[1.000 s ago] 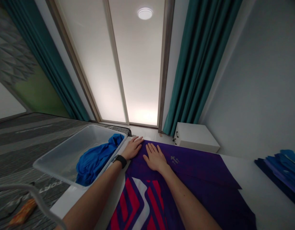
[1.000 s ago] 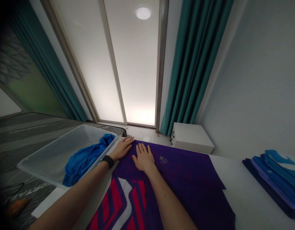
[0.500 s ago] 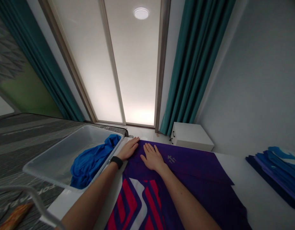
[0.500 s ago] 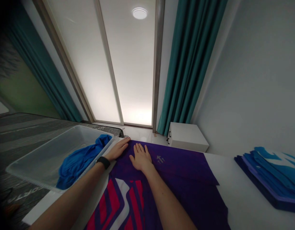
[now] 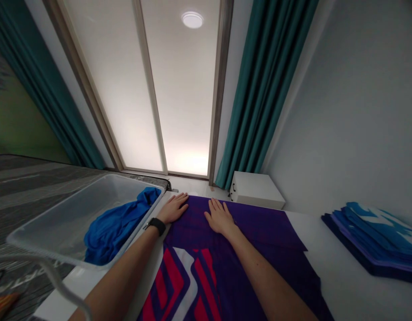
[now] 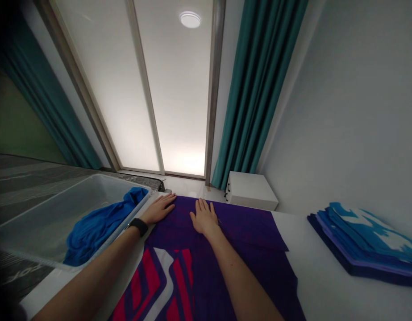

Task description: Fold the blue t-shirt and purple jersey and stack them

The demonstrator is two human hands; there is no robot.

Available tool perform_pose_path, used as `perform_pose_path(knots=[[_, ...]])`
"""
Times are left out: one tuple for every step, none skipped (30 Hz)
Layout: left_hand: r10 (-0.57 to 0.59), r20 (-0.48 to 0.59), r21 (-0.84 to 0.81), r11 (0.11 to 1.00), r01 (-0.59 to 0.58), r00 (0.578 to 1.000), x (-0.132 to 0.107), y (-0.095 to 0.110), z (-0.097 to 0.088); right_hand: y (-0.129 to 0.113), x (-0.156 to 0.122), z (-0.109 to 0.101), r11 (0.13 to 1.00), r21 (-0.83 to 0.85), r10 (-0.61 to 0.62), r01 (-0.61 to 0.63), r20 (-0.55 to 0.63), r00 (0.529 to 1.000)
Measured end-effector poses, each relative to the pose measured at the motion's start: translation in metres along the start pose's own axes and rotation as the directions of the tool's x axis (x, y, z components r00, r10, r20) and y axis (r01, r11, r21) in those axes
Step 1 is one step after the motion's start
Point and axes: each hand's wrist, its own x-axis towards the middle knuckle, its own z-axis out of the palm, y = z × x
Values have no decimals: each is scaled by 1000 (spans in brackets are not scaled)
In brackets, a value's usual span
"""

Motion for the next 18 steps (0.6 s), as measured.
perform_pose_path(knots=[[1, 9, 17, 1000, -1, 1000, 0, 0, 0, 8, -4, -2, 1000, -10, 16, -16, 3, 1000], [2, 19, 32, 999, -3, 1000, 0, 0, -1, 16, -9, -4, 999, -18, 26, -26, 8, 1000], [4, 26, 43, 999, -5, 1000, 1, 0, -1, 25, -14, -6, 999, -23, 32, -32, 15, 999], [5, 32, 52, 999, -7, 999, 1, 0, -1, 34, -19, -8, 999, -28, 36, -35, 22, 999], [6, 37, 61, 998, -8, 999, 1, 0, -1, 43, -25, -10, 999, -32, 39, -38, 27, 999], [5, 45, 73, 997, -8, 999, 2, 0, -1, 51, -30, -12, 998, -38, 42, -41, 28, 999], [4, 51, 86, 996, -9, 999, 2, -1, -2, 60, -36, -14, 998, -46, 48, -47, 27, 998], [6, 57, 97, 995, -11, 998, 2, -1, -1, 68, -41, -15, 997, -55, 57, -56, 24, 998], [8, 62, 108, 994, -15, 998, 3, -2, -1, 76, -47, -17, 995, -66, 70, -68, 20, 997], [9, 65, 114, 993, -17, 998, 3, -2, -1, 84, -52, -19, 994, -77, 84, -82, 15, 996], [10, 65, 118, 993, -17, 998, 4, -3, 0, 93, -57, -21, 991, -88, 98, -97, 10, 995], [10, 62, 120, 993, -17, 998, 4, -4, 0, 100, -62, -22, 989, -98, 114, -113, 7, 993], [9, 57, 122, 992, -16, 998, 5, -5, 1, 108, -66, -24, 986, -107, 132, -130, 6, 991], [9, 53, 125, 992, -15, 999, 5, -6, 2, 116, -71, -25, 982, -116, 149, -147, 6, 989], [10, 49, 127, 992, -16, 999, 5, -7, 2, 124, -75, -26, 979, -122, 167, -165, 4, 986], [13, 47, 128, 992, -19, 999, 5, -7, 2, 131, -79, -27, 975, -127, 184, -183, 0, 983], [14, 46, 130, 991, -20, 999, 6, -7, 3, 138, -82, -28, 972, -130, 198, -197, -6, 980], [13, 46, 133, 991, -19, 999, 5, -7, 3, 144, -86, -28, 969, -133, 209, -209, -15, 978]])
